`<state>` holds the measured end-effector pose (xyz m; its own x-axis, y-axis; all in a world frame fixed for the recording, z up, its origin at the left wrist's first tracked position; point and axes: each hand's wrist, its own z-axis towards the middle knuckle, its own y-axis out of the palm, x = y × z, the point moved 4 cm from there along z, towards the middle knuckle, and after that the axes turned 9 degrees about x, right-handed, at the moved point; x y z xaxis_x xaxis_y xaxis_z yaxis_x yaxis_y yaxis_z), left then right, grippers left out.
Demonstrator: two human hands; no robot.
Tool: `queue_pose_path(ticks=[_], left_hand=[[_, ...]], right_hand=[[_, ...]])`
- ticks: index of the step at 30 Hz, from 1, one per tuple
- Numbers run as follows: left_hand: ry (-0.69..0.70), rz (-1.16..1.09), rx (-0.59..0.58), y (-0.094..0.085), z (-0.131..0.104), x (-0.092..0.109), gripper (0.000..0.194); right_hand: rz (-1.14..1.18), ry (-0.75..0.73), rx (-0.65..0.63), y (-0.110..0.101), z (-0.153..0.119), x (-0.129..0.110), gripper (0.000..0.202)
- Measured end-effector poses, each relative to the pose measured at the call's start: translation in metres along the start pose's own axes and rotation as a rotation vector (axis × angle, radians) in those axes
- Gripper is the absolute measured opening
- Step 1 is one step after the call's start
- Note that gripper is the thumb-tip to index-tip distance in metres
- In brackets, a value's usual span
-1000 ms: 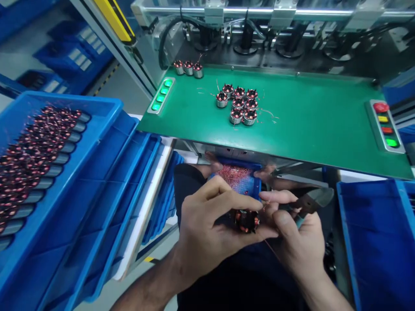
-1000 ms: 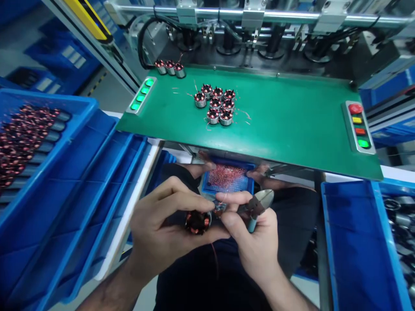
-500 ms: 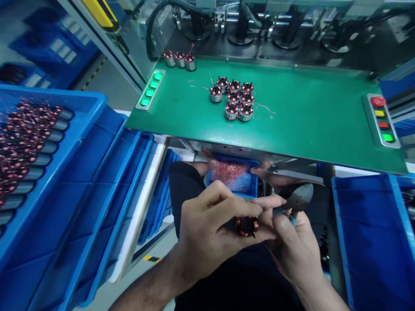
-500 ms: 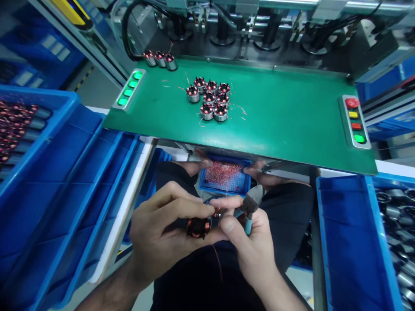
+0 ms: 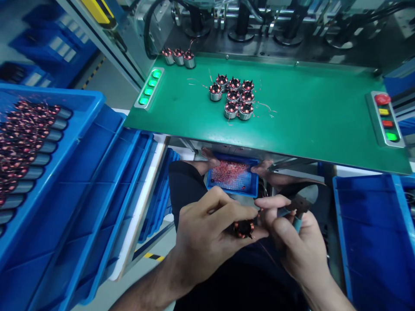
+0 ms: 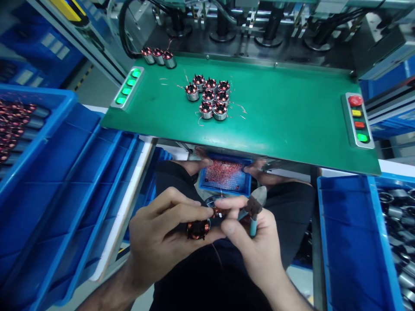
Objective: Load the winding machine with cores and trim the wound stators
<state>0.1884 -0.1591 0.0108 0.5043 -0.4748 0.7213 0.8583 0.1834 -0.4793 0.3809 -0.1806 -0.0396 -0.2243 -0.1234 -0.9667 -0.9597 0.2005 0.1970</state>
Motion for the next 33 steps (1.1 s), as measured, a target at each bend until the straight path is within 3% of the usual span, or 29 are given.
queue_pose_path(ticks=[3, 10, 14, 18, 24, 29, 33], left_hand=[[-0.008, -0.016, -0.026, 0.003, -0.002, 0.001, 0.026], [-0.072, -0.117, -0.097, 0.002, 0.0, 0.001, 0.028], [-0.212, -0.307, -0.187, 0.001, -0.001, -0.001, 0.039], [-0.249, -0.339, -0.136, -0.003, -0.004, -0.003, 0.044], [-0.231, -0.216, 0.04, -0.01, -0.003, -0.007, 0.048], [-0.227, -0.203, 0.041, -0.01, -0.004, -0.009, 0.049], [-0.219, -0.212, 0.016, -0.008, -0.006, -0.007, 0.05]], right_hand=[[-0.047, -0.03, -0.001, 0.003, 0.0, -0.005, 0.019], [-0.082, -0.082, -0.008, -0.006, 0.008, -0.007, 0.021], [-0.36, -0.362, 0.064, -0.02, 0.013, -0.024, 0.016], [-0.606, -0.562, 0.136, -0.026, 0.018, -0.046, 0.016], [-0.719, -0.475, -0.059, -0.026, 0.01, -0.054, 0.008], [-0.764, -0.363, -0.242, -0.027, -0.001, -0.037, 0.019], [-0.714, -0.313, -0.293, -0.02, 0.001, -0.027, 0.031]])
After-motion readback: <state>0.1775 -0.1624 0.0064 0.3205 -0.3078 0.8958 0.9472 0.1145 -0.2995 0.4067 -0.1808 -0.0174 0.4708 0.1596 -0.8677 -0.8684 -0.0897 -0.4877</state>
